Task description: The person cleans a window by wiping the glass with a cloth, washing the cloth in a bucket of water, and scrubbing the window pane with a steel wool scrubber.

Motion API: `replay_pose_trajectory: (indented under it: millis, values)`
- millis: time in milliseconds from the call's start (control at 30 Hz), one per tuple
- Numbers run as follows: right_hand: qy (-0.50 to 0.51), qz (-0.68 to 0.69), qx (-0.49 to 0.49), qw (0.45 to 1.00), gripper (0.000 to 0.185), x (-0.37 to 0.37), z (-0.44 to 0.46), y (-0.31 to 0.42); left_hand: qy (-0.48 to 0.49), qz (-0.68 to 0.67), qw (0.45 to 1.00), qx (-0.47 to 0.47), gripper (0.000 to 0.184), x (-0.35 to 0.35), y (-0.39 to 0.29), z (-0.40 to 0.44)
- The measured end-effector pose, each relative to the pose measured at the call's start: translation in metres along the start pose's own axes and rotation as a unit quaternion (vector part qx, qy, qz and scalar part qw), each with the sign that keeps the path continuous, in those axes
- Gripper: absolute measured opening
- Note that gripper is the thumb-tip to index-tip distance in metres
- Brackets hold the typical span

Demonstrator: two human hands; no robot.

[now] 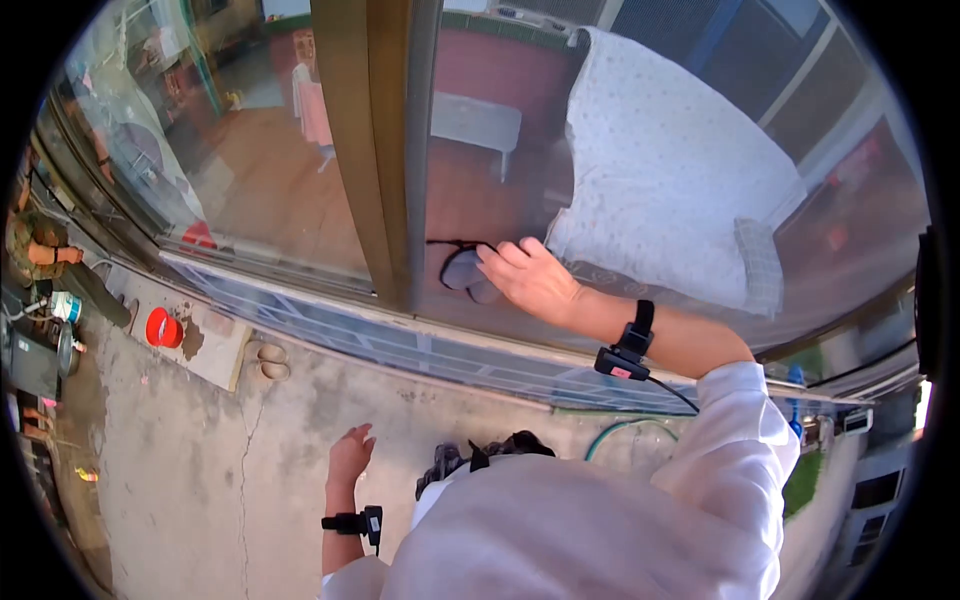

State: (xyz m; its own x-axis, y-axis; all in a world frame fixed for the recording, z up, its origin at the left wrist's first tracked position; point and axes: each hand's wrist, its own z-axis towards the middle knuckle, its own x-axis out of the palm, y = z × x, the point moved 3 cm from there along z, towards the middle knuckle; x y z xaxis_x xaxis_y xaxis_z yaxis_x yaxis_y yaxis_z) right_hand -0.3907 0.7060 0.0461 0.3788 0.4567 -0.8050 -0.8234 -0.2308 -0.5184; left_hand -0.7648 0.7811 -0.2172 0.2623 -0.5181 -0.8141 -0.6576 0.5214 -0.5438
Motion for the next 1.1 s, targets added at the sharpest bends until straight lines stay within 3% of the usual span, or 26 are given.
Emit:
replay_pose_trajectory:
  millis: [67, 133, 167, 233, 267, 333, 400, 533, 600, 667, 700, 767, 800, 867, 933, 1000, 1067, 1100]
  values:
    - [0.059, 0.006, -0.004, 0.998, 0.033, 0.055, -0.037, 0.03, 0.014, 0.004, 1.0, 0.007, 0.032, 0.002, -0.006, 0.009]
    - [0.227, 0.031, -0.022, 0.973, 0.026, 0.079, -0.057, 0.05, 0.023, 0.01, 1.0, 0.017, 0.032, 0.0, -0.009, 0.007]
    - [0.175, 0.062, 0.011, 0.983, 0.022, 0.08, -0.066, 0.048, 0.026, 0.015, 0.999, 0.018, 0.032, -0.001, -0.011, 0.008]
    - [-0.028, 0.061, 0.075, 0.995, 0.026, 0.006, -0.044, 0.003, 0.042, 0.021, 0.999, 0.014, 0.032, -0.002, -0.011, 0.005]
    - [-0.082, 0.036, 0.138, 0.986, 0.032, -0.035, -0.031, -0.023, 0.035, 0.018, 0.999, 0.022, 0.032, 0.0, -0.009, 0.004]
    - [-0.14, -0.05, 0.2, 0.968, 0.039, -0.081, -0.008, -0.052, 0.032, 0.02, 0.999, 0.017, 0.032, 0.002, -0.007, 0.001]
    - [-0.192, -0.014, 0.178, 0.965, 0.038, -0.064, 0.02, -0.029, 0.034, 0.019, 0.999, 0.028, 0.031, 0.003, -0.017, 0.008]
    - [-0.09, 0.073, 0.125, 0.985, 0.036, 0.064, 0.039, 0.052, 0.031, 0.013, 0.998, 0.046, 0.03, 0.002, -0.039, 0.018]
    - [0.054, 0.102, 0.121, 0.986, 0.031, 0.12, 0.027, 0.094, -0.01, 0.007, 0.997, 0.071, 0.031, -0.001, -0.043, 0.018]
    - [0.182, 0.168, 0.058, 0.967, 0.023, 0.148, -0.004, 0.121, -0.004, 0.006, 0.999, 0.037, 0.031, 0.0, -0.028, 0.003]
    - [0.194, 0.161, 0.081, 0.964, 0.023, 0.141, -0.014, 0.118, 0.005, 0.004, 1.0, 0.012, 0.031, 0.003, -0.013, -0.011]
    - [-0.04, 0.215, 0.135, 0.966, 0.027, 0.099, -0.014, 0.092, 0.035, 0.012, 0.998, -0.043, 0.031, 0.008, 0.028, -0.039]
    - [-0.037, 0.212, 0.143, 0.966, 0.027, 0.072, -0.015, 0.072, 0.058, 0.024, 0.995, -0.078, 0.032, 0.012, 0.044, -0.057]
    - [-0.193, 0.11, 0.265, 0.938, 0.028, 0.011, -0.025, 0.028, 0.094, 0.042, 0.989, -0.103, 0.032, 0.018, 0.069, -0.088]
    - [-0.162, 0.066, 0.287, 0.942, 0.03, 0.019, -0.06, 0.021, 0.125, 0.063, 0.98, -0.142, 0.033, 0.022, 0.082, -0.105]
    - [-0.044, 0.088, 0.246, 0.964, 0.025, 0.065, -0.105, 0.043, 0.137, 0.052, 0.982, -0.121, 0.033, 0.024, 0.083, -0.102]
    - [0.195, 0.161, 0.205, 0.946, 0.018, 0.097, -0.151, 0.067, 0.142, 0.052, 0.982, -0.114, 0.033, 0.021, 0.074, -0.083]
    - [0.197, 0.166, 0.21, 0.943, 0.018, 0.089, -0.165, 0.072, 0.137, 0.045, 0.985, -0.093, 0.032, 0.017, 0.069, -0.072]
